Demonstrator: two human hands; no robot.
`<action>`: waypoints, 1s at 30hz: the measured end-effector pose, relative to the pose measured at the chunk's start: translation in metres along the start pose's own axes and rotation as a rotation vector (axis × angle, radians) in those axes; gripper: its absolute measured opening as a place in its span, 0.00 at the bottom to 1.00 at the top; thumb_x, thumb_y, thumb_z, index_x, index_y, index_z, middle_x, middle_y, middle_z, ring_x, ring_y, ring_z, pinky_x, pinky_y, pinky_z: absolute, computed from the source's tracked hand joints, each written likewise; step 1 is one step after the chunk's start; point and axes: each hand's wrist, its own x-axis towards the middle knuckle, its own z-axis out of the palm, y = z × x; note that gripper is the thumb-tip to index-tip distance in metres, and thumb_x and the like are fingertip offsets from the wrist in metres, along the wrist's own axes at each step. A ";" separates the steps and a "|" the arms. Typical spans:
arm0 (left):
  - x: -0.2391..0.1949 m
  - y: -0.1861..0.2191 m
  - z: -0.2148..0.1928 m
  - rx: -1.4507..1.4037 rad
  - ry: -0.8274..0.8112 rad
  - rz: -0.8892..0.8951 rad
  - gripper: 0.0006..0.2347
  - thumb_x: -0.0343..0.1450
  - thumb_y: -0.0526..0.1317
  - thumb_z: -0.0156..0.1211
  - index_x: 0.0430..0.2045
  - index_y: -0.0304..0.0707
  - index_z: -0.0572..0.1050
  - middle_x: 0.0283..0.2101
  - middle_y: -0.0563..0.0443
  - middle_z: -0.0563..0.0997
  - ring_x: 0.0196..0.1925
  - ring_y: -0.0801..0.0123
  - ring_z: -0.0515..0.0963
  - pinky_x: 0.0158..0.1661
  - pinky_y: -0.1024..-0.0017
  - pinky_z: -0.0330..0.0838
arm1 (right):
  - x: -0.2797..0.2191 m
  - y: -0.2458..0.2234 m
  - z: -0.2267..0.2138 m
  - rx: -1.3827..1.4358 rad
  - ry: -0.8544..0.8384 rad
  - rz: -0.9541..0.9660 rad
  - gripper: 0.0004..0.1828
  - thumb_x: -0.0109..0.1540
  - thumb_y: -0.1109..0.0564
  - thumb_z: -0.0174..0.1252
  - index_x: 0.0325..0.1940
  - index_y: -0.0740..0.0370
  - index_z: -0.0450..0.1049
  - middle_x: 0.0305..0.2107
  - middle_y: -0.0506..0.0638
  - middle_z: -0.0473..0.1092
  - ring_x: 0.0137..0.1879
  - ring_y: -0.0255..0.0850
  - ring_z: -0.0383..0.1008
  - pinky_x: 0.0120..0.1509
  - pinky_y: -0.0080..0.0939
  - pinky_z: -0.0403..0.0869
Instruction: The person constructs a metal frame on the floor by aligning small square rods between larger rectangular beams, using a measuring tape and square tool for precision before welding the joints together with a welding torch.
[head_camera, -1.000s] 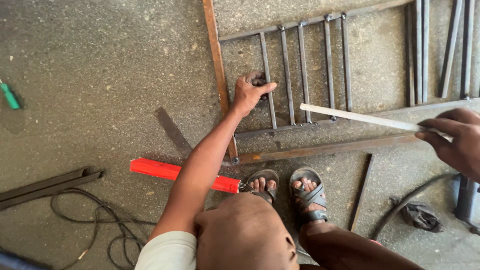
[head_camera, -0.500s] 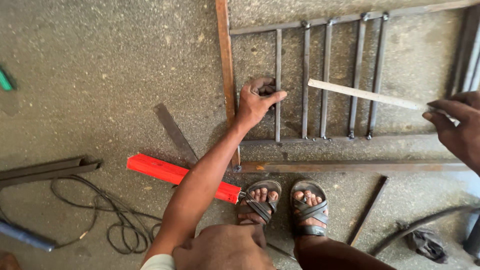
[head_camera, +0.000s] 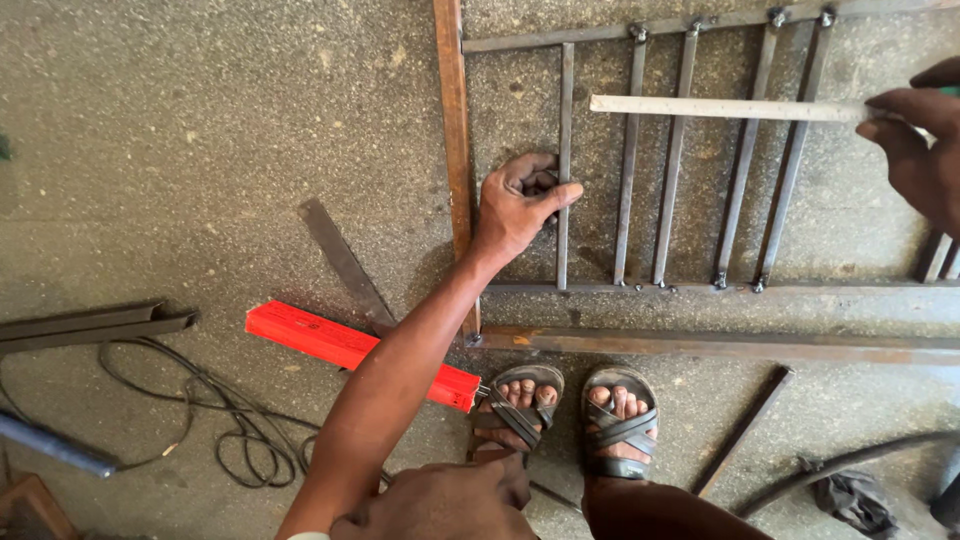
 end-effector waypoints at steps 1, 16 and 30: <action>0.000 0.001 0.000 0.010 0.004 -0.001 0.14 0.67 0.43 0.73 0.42 0.36 0.79 0.33 0.52 0.85 0.32 0.74 0.86 0.32 0.75 0.85 | 0.005 0.002 0.003 -0.017 -0.005 0.002 0.07 0.74 0.59 0.66 0.53 0.65 0.79 0.43 0.58 0.74 0.45 0.44 0.78 0.51 0.39 0.77; 0.002 0.005 0.001 -0.001 -0.023 0.010 0.11 0.69 0.41 0.71 0.41 0.36 0.79 0.31 0.52 0.86 0.29 0.77 0.85 0.27 0.80 0.83 | 0.037 -0.004 0.007 -0.018 -0.007 -0.059 0.09 0.72 0.57 0.60 0.55 0.60 0.79 0.49 0.54 0.72 0.58 0.41 0.71 0.66 0.38 0.72; 0.001 0.007 0.000 -0.021 -0.033 -0.001 0.12 0.69 0.42 0.70 0.40 0.35 0.79 0.32 0.50 0.86 0.30 0.75 0.87 0.26 0.79 0.84 | 0.032 0.010 0.020 -0.015 0.039 -0.121 0.11 0.71 0.58 0.59 0.56 0.61 0.78 0.46 0.53 0.73 0.62 0.40 0.71 0.65 0.36 0.73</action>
